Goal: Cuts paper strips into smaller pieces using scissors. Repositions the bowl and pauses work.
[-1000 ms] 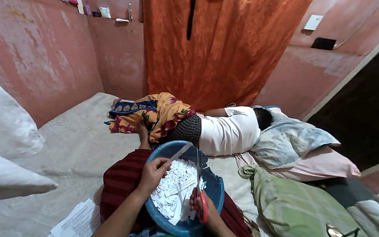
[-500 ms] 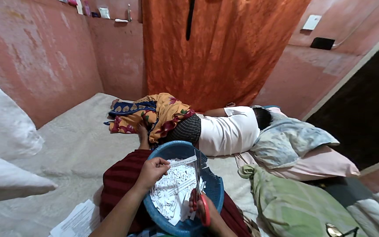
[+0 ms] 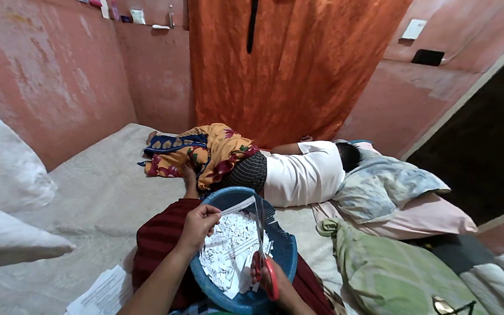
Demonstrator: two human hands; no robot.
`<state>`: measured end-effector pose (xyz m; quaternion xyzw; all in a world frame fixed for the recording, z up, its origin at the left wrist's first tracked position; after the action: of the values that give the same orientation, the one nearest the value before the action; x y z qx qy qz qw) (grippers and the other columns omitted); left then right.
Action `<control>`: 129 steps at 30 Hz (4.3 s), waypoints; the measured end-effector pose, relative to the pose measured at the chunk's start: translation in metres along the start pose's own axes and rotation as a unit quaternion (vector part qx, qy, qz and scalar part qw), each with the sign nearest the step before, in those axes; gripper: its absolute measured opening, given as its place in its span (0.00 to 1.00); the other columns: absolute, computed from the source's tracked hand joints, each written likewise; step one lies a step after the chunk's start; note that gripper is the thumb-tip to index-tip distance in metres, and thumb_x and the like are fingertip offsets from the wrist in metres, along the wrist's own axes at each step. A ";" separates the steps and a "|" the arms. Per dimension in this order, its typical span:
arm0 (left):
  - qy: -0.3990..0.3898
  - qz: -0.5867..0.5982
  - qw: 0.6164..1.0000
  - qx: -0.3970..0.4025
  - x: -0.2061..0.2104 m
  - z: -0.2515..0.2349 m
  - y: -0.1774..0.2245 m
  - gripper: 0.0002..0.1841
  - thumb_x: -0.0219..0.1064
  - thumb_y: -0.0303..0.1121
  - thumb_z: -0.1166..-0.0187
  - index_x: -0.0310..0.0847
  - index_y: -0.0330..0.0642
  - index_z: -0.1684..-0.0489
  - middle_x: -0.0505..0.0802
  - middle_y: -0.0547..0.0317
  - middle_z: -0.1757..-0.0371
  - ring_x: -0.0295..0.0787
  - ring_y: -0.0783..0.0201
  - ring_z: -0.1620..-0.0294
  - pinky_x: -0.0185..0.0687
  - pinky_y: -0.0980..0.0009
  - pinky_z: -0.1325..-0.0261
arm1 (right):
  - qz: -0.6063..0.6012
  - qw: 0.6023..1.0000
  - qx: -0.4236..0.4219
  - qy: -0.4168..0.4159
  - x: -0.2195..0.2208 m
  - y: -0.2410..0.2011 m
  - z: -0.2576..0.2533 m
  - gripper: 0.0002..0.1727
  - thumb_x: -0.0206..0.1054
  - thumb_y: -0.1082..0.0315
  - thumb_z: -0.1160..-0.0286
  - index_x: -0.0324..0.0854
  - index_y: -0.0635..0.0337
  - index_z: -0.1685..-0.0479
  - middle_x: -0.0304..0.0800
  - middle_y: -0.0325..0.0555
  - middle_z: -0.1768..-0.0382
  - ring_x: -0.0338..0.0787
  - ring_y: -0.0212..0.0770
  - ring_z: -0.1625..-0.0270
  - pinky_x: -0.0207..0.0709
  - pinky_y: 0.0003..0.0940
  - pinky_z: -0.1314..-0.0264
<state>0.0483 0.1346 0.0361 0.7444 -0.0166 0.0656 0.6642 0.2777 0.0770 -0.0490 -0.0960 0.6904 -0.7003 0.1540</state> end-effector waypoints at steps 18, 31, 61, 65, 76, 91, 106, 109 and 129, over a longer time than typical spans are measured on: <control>-0.057 -0.082 0.993 -0.065 0.001 -0.002 0.000 0.05 0.64 0.21 0.22 0.85 0.34 0.58 0.83 0.66 0.77 0.70 0.78 0.86 0.66 0.82 0.82 | 0.022 0.999 0.027 0.019 0.003 -0.009 0.000 0.13 0.57 0.58 0.19 0.76 0.60 0.58 0.82 0.32 0.74 0.85 0.26 0.72 0.83 0.26 0.65; -0.053 -0.040 0.996 -0.063 0.001 -0.001 0.000 0.05 0.62 0.20 0.22 0.84 0.34 0.60 0.83 0.67 0.79 0.70 0.78 0.87 0.67 0.83 0.82 | 0.026 0.999 0.034 -0.019 0.003 -0.003 -0.001 0.25 0.64 0.45 0.30 0.75 0.61 0.53 0.82 0.30 0.69 0.84 0.25 0.69 0.82 0.24 0.62; -0.086 -0.103 0.988 -0.075 0.006 0.000 -0.005 0.04 0.64 0.21 0.22 0.86 0.33 0.58 0.84 0.66 0.77 0.72 0.77 0.85 0.69 0.81 0.80 | 0.070 0.995 0.073 -0.026 0.006 -0.005 -0.003 0.19 0.67 0.53 0.29 0.77 0.61 0.53 0.81 0.33 0.71 0.83 0.27 0.70 0.80 0.28 0.62; -0.083 -0.091 0.989 -0.076 0.006 0.000 -0.005 0.04 0.64 0.21 0.21 0.85 0.33 0.58 0.84 0.66 0.77 0.72 0.77 0.85 0.69 0.82 0.80 | 0.065 0.997 0.046 0.000 0.005 -0.009 0.000 0.14 0.62 0.57 0.21 0.78 0.62 0.58 0.82 0.34 0.74 0.84 0.28 0.72 0.82 0.28 0.65; -0.089 -0.104 0.988 -0.077 0.007 -0.001 -0.010 0.04 0.65 0.22 0.21 0.86 0.34 0.59 0.85 0.66 0.77 0.72 0.77 0.85 0.68 0.82 0.80 | 0.082 0.994 0.071 -0.024 0.007 -0.006 -0.002 0.17 0.67 0.53 0.26 0.78 0.60 0.57 0.81 0.34 0.73 0.83 0.28 0.71 0.80 0.28 0.63; -0.104 -0.117 0.985 -0.069 0.008 0.001 -0.010 0.04 0.65 0.22 0.22 0.86 0.34 0.57 0.85 0.66 0.76 0.74 0.77 0.84 0.70 0.81 0.79 | 0.106 0.992 0.062 -0.029 0.008 -0.005 -0.003 0.18 0.68 0.52 0.27 0.78 0.60 0.58 0.79 0.33 0.75 0.81 0.28 0.73 0.79 0.30 0.64; -0.113 -0.127 0.984 -0.061 0.010 0.001 -0.012 0.04 0.66 0.24 0.21 0.86 0.34 0.57 0.87 0.66 0.75 0.75 0.78 0.83 0.71 0.81 0.78 | 0.112 0.991 0.071 -0.028 0.009 -0.007 -0.002 0.18 0.66 0.52 0.23 0.78 0.61 0.59 0.80 0.35 0.75 0.82 0.29 0.73 0.79 0.29 0.64; -0.090 -0.096 0.990 -0.058 0.009 0.000 -0.011 0.03 0.66 0.23 0.20 0.86 0.34 0.58 0.87 0.66 0.75 0.75 0.78 0.83 0.71 0.82 0.78 | 0.084 0.995 0.058 -0.010 0.008 -0.007 -0.001 0.15 0.66 0.55 0.25 0.77 0.60 0.60 0.80 0.33 0.76 0.82 0.27 0.74 0.80 0.27 0.67; -0.084 -0.079 0.993 -0.037 0.009 0.002 -0.012 0.03 0.66 0.24 0.18 0.85 0.34 0.56 0.91 0.65 0.71 0.82 0.77 0.79 0.79 0.80 0.72 | 0.077 0.995 0.060 0.001 0.007 -0.008 -0.001 0.16 0.69 0.55 0.31 0.78 0.59 0.59 0.82 0.33 0.75 0.84 0.27 0.73 0.81 0.28 0.66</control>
<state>0.0584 0.1344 0.0247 0.7209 -0.0160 -0.0500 0.6911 0.2702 0.0751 -0.0417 -0.0322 0.6529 -0.7263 0.2124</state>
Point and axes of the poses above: each hand's wrist, its own z-axis away from the middle knuckle, its own x-axis out of the palm, y = z × x, the point moved 5 cm from there along -z, towards the middle knuckle
